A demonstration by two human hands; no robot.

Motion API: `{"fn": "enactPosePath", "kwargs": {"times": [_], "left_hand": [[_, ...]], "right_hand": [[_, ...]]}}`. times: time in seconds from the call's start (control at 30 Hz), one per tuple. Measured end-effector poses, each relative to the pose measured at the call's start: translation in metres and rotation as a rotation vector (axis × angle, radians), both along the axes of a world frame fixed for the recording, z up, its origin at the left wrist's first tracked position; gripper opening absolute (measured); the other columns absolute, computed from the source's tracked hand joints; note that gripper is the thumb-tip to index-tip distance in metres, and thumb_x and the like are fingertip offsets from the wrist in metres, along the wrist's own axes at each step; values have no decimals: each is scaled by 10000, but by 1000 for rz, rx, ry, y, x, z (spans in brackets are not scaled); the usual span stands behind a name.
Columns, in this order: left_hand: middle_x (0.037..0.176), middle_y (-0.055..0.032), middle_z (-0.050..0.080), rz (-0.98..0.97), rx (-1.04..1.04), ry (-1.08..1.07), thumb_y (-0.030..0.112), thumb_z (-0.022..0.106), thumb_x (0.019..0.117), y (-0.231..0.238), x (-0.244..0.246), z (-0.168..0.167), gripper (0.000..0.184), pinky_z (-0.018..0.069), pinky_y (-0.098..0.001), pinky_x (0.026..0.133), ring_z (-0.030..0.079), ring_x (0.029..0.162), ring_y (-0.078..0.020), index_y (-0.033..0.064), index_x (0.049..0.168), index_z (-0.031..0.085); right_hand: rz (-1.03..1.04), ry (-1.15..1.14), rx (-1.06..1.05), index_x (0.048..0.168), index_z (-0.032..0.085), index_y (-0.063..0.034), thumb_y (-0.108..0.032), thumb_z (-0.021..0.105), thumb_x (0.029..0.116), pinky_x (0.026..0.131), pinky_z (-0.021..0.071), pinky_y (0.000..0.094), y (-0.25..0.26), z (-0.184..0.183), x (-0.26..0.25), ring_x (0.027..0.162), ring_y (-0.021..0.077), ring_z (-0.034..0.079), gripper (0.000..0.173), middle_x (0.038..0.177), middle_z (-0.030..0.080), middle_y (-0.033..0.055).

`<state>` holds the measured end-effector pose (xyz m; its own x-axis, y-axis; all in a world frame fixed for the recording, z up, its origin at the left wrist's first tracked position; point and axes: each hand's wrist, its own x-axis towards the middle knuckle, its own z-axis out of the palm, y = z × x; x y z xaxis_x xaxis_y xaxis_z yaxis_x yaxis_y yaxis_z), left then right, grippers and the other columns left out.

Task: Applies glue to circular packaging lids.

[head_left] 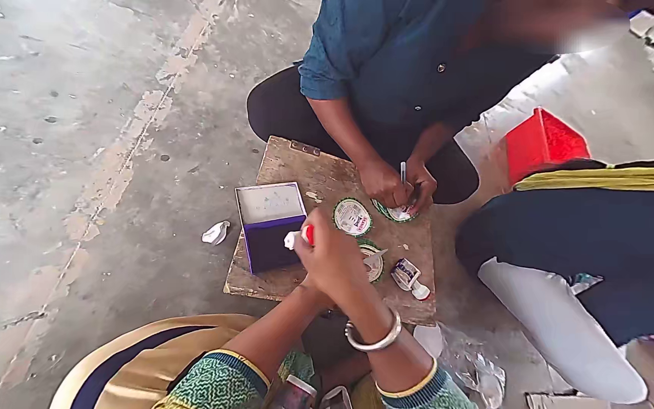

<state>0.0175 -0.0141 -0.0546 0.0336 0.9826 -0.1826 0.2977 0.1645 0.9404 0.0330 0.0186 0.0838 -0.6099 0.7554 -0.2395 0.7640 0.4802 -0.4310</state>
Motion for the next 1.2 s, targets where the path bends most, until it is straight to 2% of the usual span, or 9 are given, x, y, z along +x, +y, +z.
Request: {"fn": "enactPosePath", "kwargs": {"times": [0.13, 0.23, 0.3, 0.47, 0.53, 0.6, 0.77, 1.1, 1.2], "left_hand": [[1455, -146, 581, -246, 294, 384, 449, 735, 894, 29, -3, 2, 563, 430, -606, 1082, 499, 1384, -387, 89, 1320, 659], [1450, -161, 584, -292, 193, 405, 414, 671, 968, 24, -11, 40, 476, 415, -584, 1097, 510, 1367, -405, 127, 1348, 668], [1427, -188, 598, -283, 140, 387, 397, 634, 999, 20, -15, 54, 460, 408, -576, 1102, 520, 1355, -418, 94, 1344, 674], [1378, -218, 631, -218, 225, 412, 375, 595, 1012, 16, -9, 46, 430, 396, -590, 1101, 539, 1333, -448, 62, 1283, 711], [1294, -209, 685, -140, 350, 425, 388, 690, 952, 14, -6, 39, 422, 466, -597, 1026, 606, 1251, -444, 56, 1204, 750], [1156, -179, 740, -41, 522, 452, 379, 820, 818, 14, -3, 25, 423, 558, -565, 880, 682, 1121, -410, 58, 1092, 788], [1077, -165, 755, -5, 565, 461, 407, 837, 757, 14, -2, 20, 461, 566, -547, 841, 699, 1064, -393, 70, 1070, 797], [992, -148, 777, 92, 647, 492, 213, 601, 977, 15, 2, 16, 273, 582, -471, 871, 732, 1024, -362, 33, 977, 806], [950, -144, 775, 87, 669, 528, 205, 605, 974, 15, 3, 15, 254, 591, -466, 841, 738, 1005, -360, 31, 947, 788]], "right_hand": [[-268, 353, 72, 1121, 608, -24, -207, 606, 1001, 615, 510, 430, 27, 22, 71, 677, 197, 598, 219, 794, 608, 79], [-485, 612, 101, 1009, 548, -108, -159, 521, 966, 567, 451, 192, 41, 21, 133, 604, -14, 496, 72, 754, 523, -81], [-622, 713, 43, 975, 502, -118, -112, 484, 979, 474, 375, 132, 38, 16, 160, 500, -46, 422, 20, 664, 460, -112], [-878, 944, -217, 1037, 487, -69, -44, 382, 1025, 505, 436, 143, 4, -12, 171, 519, -32, 470, 108, 691, 503, -92], [-1004, 1165, -411, 1023, 478, -114, -75, 302, 1069, 608, 557, 247, -2, -27, 164, 519, 29, 511, 187, 626, 486, -90], [-1097, 1274, -542, 1011, 485, -121, -114, 295, 1091, 670, 569, 328, 0, -36, 157, 555, 94, 525, 206, 629, 471, -55], [-1105, 1375, -620, 1023, 485, -112, -107, 304, 1082, 661, 564, 309, 6, -44, 145, 561, 99, 528, 191, 648, 480, -36], [-1077, 1573, -622, 1011, 475, -113, -88, 282, 1075, 729, 616, 383, 13, -39, 144, 563, 108, 578, 205, 628, 509, -44], [-1018, 1582, -510, 1037, 479, -115, -82, 270, 1065, 699, 620, 330, 12, -32, 155, 575, 92, 618, 213, 655, 580, -50]]}}
